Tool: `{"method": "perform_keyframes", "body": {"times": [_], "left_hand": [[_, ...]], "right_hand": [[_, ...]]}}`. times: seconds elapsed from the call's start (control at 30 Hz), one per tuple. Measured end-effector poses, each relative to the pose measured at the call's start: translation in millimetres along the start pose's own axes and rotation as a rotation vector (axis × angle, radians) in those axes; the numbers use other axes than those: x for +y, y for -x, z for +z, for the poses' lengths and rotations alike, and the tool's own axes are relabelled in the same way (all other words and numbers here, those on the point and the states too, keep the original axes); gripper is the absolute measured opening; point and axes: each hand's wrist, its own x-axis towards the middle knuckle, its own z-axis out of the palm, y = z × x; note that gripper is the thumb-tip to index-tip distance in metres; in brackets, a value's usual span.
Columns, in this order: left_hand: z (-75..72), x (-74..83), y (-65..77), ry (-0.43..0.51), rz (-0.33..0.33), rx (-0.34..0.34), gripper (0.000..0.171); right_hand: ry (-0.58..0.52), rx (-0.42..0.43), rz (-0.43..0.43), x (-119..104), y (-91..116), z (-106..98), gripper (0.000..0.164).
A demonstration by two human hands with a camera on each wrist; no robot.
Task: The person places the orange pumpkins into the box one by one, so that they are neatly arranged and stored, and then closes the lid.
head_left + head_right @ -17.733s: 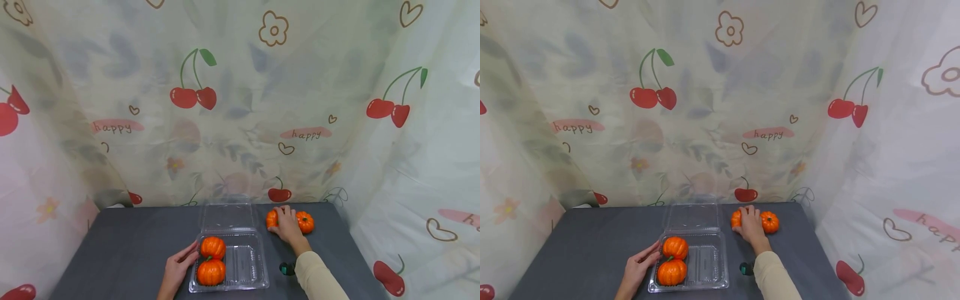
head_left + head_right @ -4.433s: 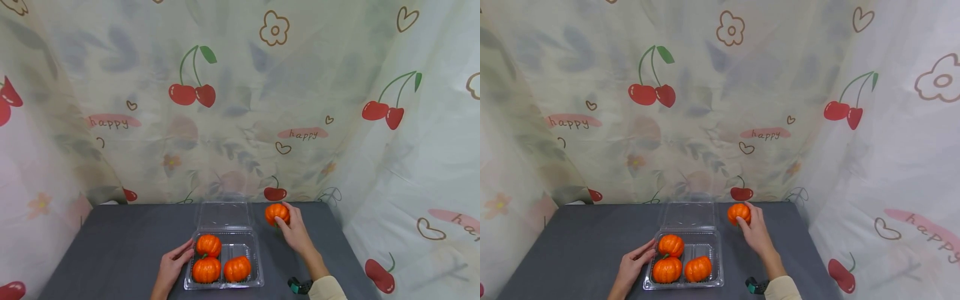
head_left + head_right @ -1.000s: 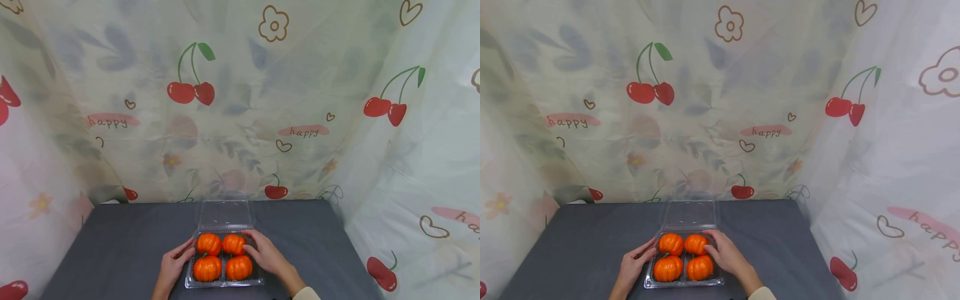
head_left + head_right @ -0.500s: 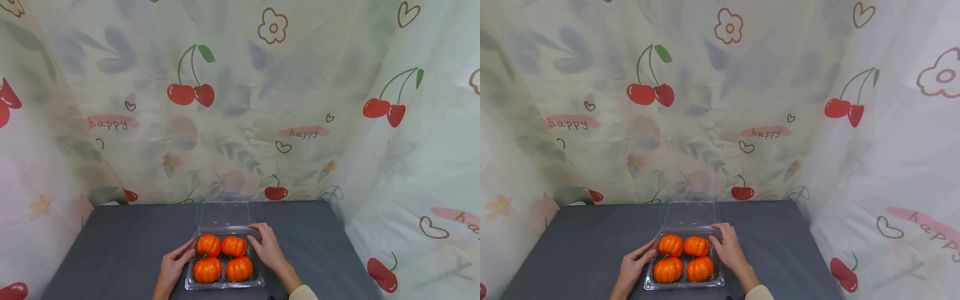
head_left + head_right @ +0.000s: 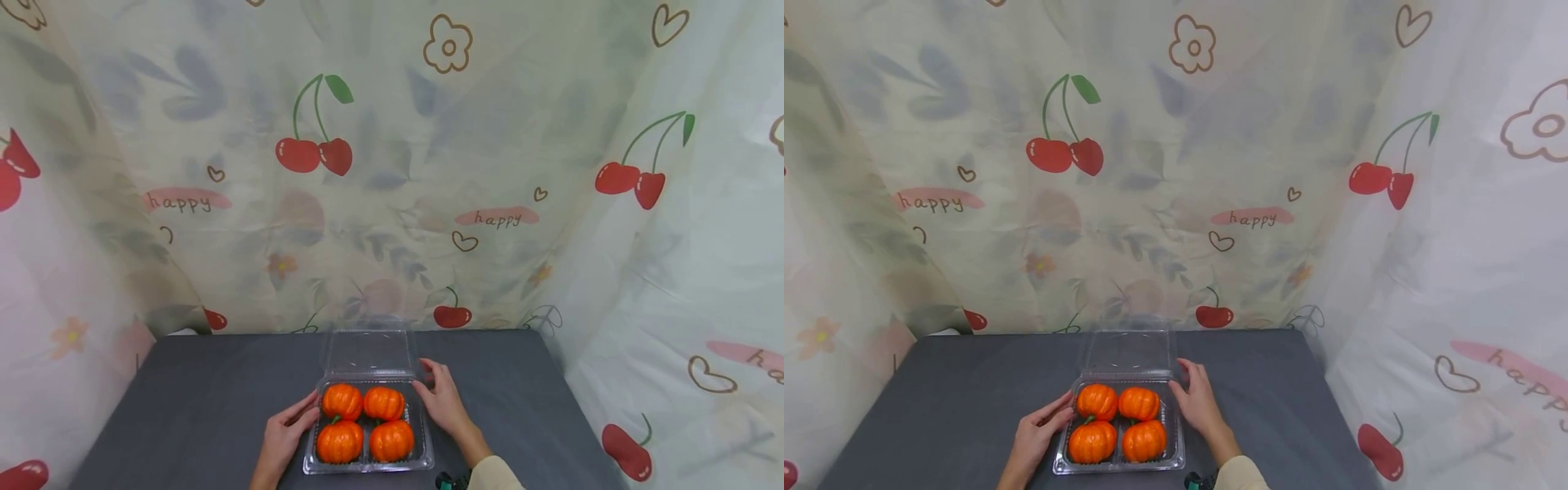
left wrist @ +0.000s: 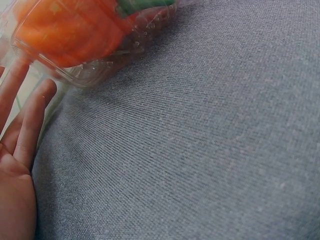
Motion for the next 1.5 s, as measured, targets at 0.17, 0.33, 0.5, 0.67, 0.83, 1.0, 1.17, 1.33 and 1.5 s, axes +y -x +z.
{"method": "perform_keyframes", "body": {"times": [0.17,0.33,0.5,0.67,0.83,1.0,1.17,1.33,1.5], "left_hand": [[0.8,0.9,1.2,0.003,0.005,-0.001,0.05],[1.7,3.8,1.7,-0.014,0.016,-0.006,0.05],[2.2,3.6,1.9,-0.016,0.021,-0.012,0.049],[1.4,3.1,1.1,-0.02,0.028,-0.003,0.048],[1.9,3.4,1.6,-0.018,0.022,-0.004,0.049],[1.4,4.1,1.8,-0.002,0.014,-0.016,0.05],[0.7,3.3,1.1,-0.002,0.009,-0.013,0.049],[-0.8,5.0,0.9,-0.004,-0.002,-0.016,0.051],[0.1,4.1,2.0,0.015,-0.001,-0.026,0.05]], "right_hand": [[-0.025,-0.059,0.047,5,-1,1,0.051],[-0.108,-0.151,0.138,9,-5,2,0.056],[-0.291,-0.277,0.228,12,-9,0,0.063],[-0.441,-0.39,0.297,13,-16,-6,0.07],[-0.547,-0.483,0.374,14,-29,-13,0.077],[-0.59,-0.526,0.426,12,-40,-16,0.082],[-0.594,-0.523,0.464,13,-44,-16,0.081],[-0.612,-0.495,0.475,14,-45,-12,0.077],[-0.629,-0.469,0.452,17,-44,-9,0.075]]}}
